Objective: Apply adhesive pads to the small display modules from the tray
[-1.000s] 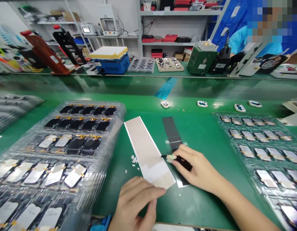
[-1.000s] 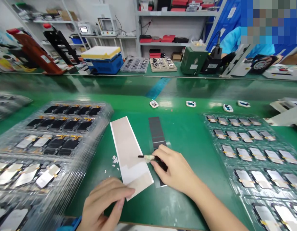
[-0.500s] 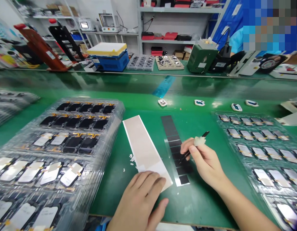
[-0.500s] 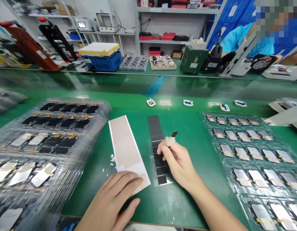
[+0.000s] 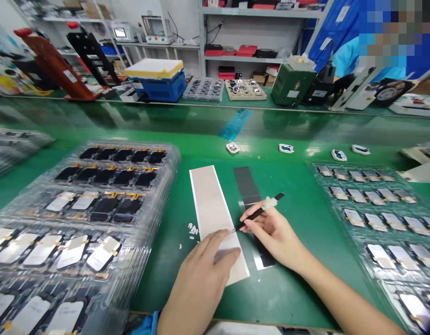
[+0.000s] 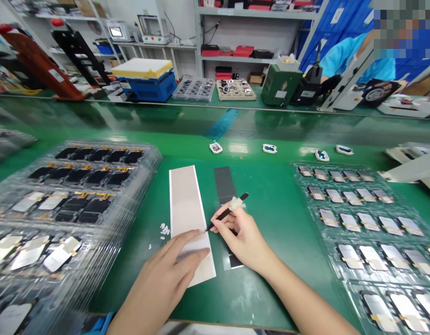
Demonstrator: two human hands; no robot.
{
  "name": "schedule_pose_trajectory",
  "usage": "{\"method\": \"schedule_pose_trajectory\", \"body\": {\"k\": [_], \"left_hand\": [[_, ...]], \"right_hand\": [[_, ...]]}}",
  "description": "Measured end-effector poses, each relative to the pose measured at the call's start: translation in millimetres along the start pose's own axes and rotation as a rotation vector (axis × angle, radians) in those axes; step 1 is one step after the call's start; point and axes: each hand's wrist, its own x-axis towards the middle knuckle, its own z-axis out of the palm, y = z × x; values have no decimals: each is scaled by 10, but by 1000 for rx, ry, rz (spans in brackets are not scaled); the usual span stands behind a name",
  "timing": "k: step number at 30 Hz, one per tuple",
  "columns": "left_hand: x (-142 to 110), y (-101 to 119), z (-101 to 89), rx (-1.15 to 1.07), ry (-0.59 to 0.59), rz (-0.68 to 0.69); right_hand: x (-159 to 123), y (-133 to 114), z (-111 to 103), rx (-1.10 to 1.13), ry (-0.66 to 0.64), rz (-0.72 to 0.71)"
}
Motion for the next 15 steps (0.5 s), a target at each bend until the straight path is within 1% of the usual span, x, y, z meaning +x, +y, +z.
{"method": "schedule_pose_trajectory", "body": {"k": [5,10,15], "left_hand": [[-23,-23,19,66,-39,-8],[-43,-20,48,164,-50,34],[-45,-13,43,180,-64,32]], "right_hand": [[-5,16,-3,19,7,25],[-4,16,13,54,-3,53],[6,17,31,79,21,72]]}}
